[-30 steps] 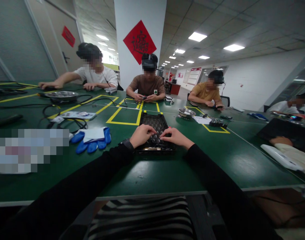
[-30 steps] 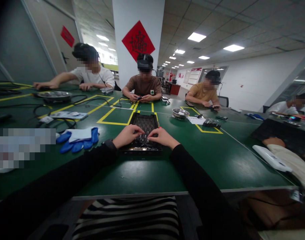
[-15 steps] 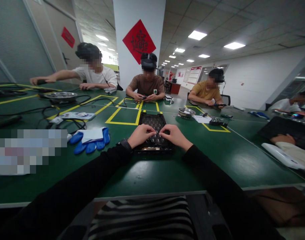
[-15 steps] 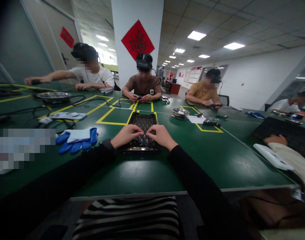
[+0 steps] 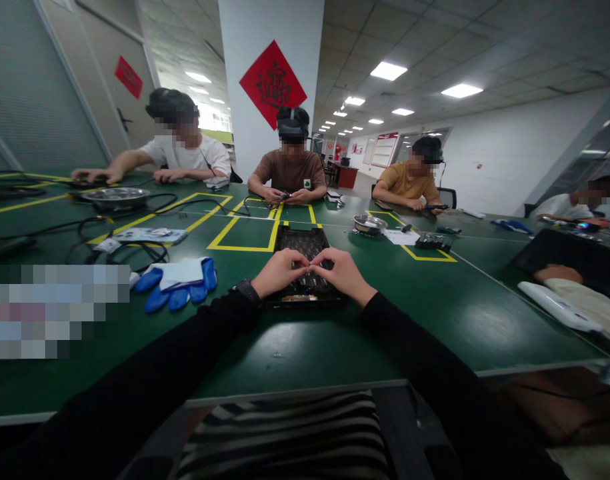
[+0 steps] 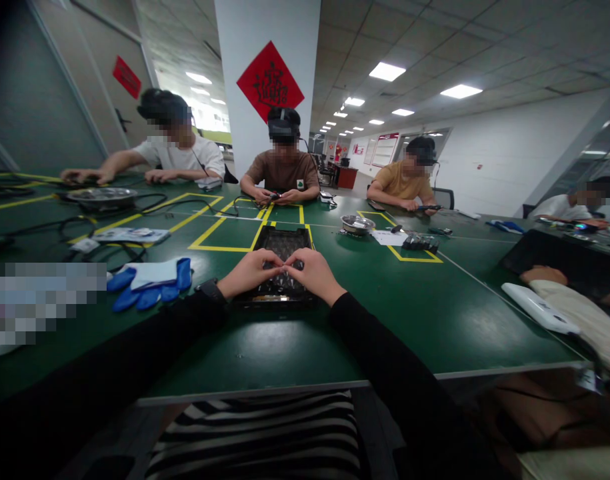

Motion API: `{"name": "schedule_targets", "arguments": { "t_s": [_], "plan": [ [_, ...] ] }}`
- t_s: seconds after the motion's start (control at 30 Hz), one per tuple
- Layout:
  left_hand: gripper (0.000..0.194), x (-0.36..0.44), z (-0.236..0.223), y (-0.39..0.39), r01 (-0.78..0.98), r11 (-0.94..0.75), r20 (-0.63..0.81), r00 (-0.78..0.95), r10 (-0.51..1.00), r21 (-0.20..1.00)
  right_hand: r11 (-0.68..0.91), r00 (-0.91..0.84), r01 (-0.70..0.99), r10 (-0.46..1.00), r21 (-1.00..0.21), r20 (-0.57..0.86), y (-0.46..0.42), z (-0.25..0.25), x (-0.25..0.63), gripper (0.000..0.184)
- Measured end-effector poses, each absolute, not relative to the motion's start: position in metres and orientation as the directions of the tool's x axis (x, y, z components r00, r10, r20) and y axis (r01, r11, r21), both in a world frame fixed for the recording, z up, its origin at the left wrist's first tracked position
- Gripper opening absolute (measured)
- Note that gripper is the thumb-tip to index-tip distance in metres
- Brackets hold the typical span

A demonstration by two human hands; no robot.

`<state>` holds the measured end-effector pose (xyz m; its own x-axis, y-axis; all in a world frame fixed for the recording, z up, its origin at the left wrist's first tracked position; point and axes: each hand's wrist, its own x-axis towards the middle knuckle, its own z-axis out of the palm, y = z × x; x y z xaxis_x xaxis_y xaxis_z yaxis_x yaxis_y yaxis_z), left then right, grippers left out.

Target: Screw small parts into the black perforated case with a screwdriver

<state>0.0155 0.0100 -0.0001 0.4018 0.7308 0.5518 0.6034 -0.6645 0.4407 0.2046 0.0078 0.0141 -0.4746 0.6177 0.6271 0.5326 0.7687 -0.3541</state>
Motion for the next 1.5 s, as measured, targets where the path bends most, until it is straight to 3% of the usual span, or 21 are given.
{"name": "schedule_targets", "arguments": {
  "t_s": [0.37, 0.63, 1.03, 1.5],
  "plan": [
    [0.022, 0.0146, -0.0003, 0.0114, 0.634, -0.655, 0.545, 0.405, 0.734, 0.411, 0.781, -0.527, 0.552, 0.598, -0.291, 0.604, 0.0073, 0.0135, 0.2038, 0.015],
    [0.020, 0.0135, -0.0004, 0.0119, 0.607, -0.659, 0.530, 0.415, 0.739, 0.444, 0.801, -0.582, 0.505, 0.590, -0.320, 0.560, 0.0098, 0.0158, 0.2074, 0.018],
    [0.021, 0.0143, -0.0022, 0.0116, 0.636, -0.630, 0.535, 0.376, 0.757, 0.446, 0.711, -0.486, 0.643, 0.666, -0.285, 0.565, 0.0069, 0.0182, 0.2058, 0.024],
    [0.020, 0.0143, -0.0023, 0.0112, 0.635, -0.622, 0.530, 0.366, 0.765, 0.458, 0.761, -0.547, 0.589, 0.624, -0.274, 0.558, 0.0085, 0.0156, 0.2049, 0.014]
  ]
}}
